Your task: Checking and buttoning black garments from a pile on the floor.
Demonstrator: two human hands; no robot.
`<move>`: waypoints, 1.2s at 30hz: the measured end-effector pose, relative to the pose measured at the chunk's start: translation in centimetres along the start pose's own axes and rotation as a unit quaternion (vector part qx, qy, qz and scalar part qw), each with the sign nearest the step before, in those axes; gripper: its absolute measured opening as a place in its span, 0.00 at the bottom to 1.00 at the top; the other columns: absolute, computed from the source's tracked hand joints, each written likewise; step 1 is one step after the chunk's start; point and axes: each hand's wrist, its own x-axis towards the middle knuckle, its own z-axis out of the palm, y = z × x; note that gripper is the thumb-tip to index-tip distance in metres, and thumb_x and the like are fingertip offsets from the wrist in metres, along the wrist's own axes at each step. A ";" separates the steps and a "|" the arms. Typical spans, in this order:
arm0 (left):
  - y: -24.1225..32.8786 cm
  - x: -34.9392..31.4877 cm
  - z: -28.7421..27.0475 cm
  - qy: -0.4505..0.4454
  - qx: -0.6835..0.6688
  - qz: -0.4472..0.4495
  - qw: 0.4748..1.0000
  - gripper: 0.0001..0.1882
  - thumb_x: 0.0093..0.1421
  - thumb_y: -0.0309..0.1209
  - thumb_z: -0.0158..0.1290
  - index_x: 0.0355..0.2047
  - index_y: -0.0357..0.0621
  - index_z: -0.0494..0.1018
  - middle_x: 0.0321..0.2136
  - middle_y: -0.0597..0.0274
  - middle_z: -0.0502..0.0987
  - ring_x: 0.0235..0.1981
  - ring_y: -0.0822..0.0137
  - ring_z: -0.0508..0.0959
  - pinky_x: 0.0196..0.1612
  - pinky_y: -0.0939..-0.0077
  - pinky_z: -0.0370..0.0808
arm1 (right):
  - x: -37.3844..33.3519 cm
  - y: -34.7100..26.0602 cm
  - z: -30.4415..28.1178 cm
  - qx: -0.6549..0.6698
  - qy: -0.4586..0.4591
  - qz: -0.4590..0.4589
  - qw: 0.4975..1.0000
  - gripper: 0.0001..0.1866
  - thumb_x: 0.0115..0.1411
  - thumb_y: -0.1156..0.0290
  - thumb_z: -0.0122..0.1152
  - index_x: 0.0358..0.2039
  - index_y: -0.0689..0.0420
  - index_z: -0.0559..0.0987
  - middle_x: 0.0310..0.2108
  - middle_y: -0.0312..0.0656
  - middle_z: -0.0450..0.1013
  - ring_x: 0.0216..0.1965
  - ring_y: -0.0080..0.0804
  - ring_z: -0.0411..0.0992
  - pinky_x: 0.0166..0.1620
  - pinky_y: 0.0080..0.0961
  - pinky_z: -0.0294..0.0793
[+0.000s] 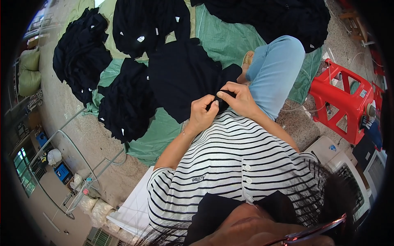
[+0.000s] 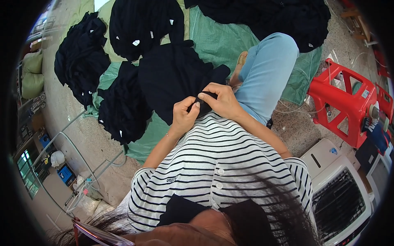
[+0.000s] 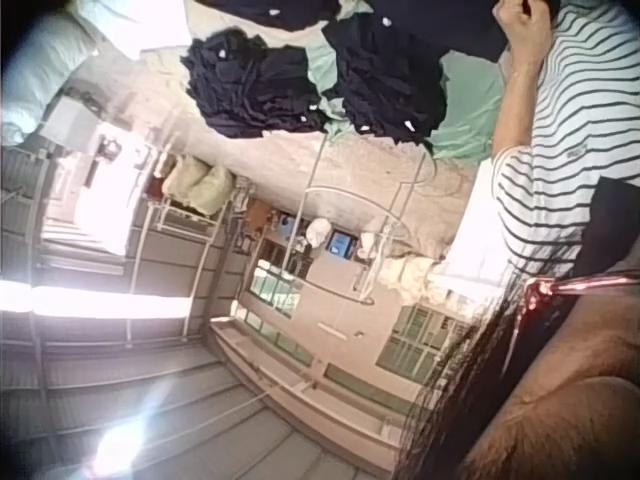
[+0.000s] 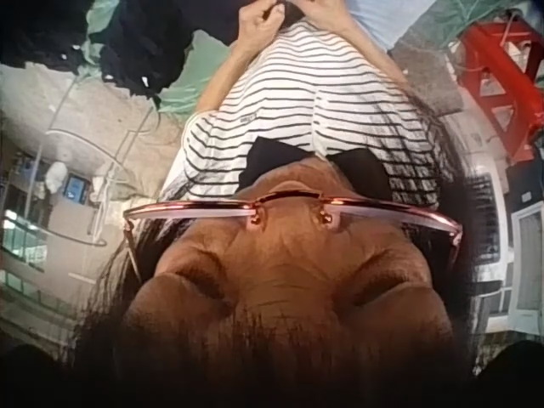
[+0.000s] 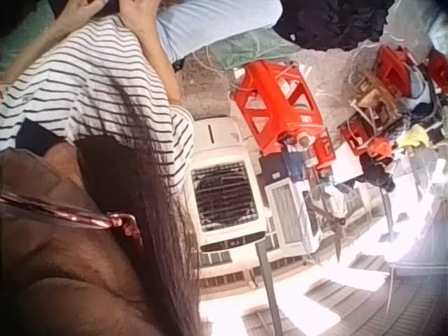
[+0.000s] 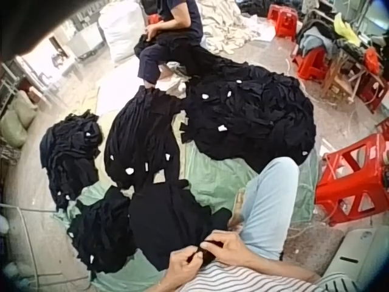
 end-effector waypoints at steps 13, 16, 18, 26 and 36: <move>-0.5 3.6 -3.0 -0.177 0.050 -0.234 0.955 0.34 0.67 0.55 0.44 0.25 0.34 0.79 0.16 0.59 0.73 0.21 0.73 0.71 0.28 0.72 0.69 | -2.0 -1.9 1.2 -0.205 -0.047 -0.249 0.945 0.07 0.48 0.69 0.69 0.25 0.55 0.79 0.24 0.38 0.72 0.26 0.38 0.74 0.28 0.32 0.72; 0.2 4.9 -2.4 -0.220 0.147 -0.148 0.953 0.25 0.63 0.44 0.54 0.18 0.32 0.70 0.12 0.59 0.64 0.18 0.74 0.62 0.23 0.69 0.63 | -2.2 -2.0 1.7 -0.220 -0.076 -0.257 0.938 0.07 0.49 0.69 0.68 0.25 0.56 0.78 0.25 0.38 0.73 0.27 0.38 0.75 0.30 0.34 0.73; 0.7 5.2 -1.6 -0.200 0.080 -0.128 0.968 0.20 0.59 0.31 0.59 0.17 0.34 0.63 0.12 0.64 0.61 0.20 0.78 0.58 0.20 0.70 0.56 | -2.1 -2.0 1.6 -0.230 -0.075 -0.257 0.936 0.07 0.49 0.69 0.67 0.27 0.56 0.78 0.26 0.38 0.73 0.28 0.37 0.75 0.32 0.33 0.73; 0.9 3.8 0.5 0.068 -0.263 -0.159 0.949 0.10 0.64 0.30 0.57 0.28 0.36 0.76 0.23 0.77 0.73 0.25 0.84 0.66 0.29 0.87 0.64 | -1.2 -2.2 0.0 -0.203 0.029 -0.180 0.962 0.09 0.48 0.72 0.71 0.28 0.55 0.78 0.26 0.36 0.75 0.27 0.33 0.72 0.32 0.30 0.63; 1.6 3.4 -0.6 0.050 -0.264 -0.193 0.944 0.08 0.61 0.28 0.60 0.27 0.37 0.78 0.23 0.76 0.73 0.25 0.84 0.67 0.29 0.86 0.64 | -0.4 -1.8 -1.4 -0.031 0.016 -0.183 0.982 0.06 0.50 0.79 0.67 0.30 0.60 0.79 0.27 0.37 0.72 0.31 0.31 0.72 0.42 0.31 0.68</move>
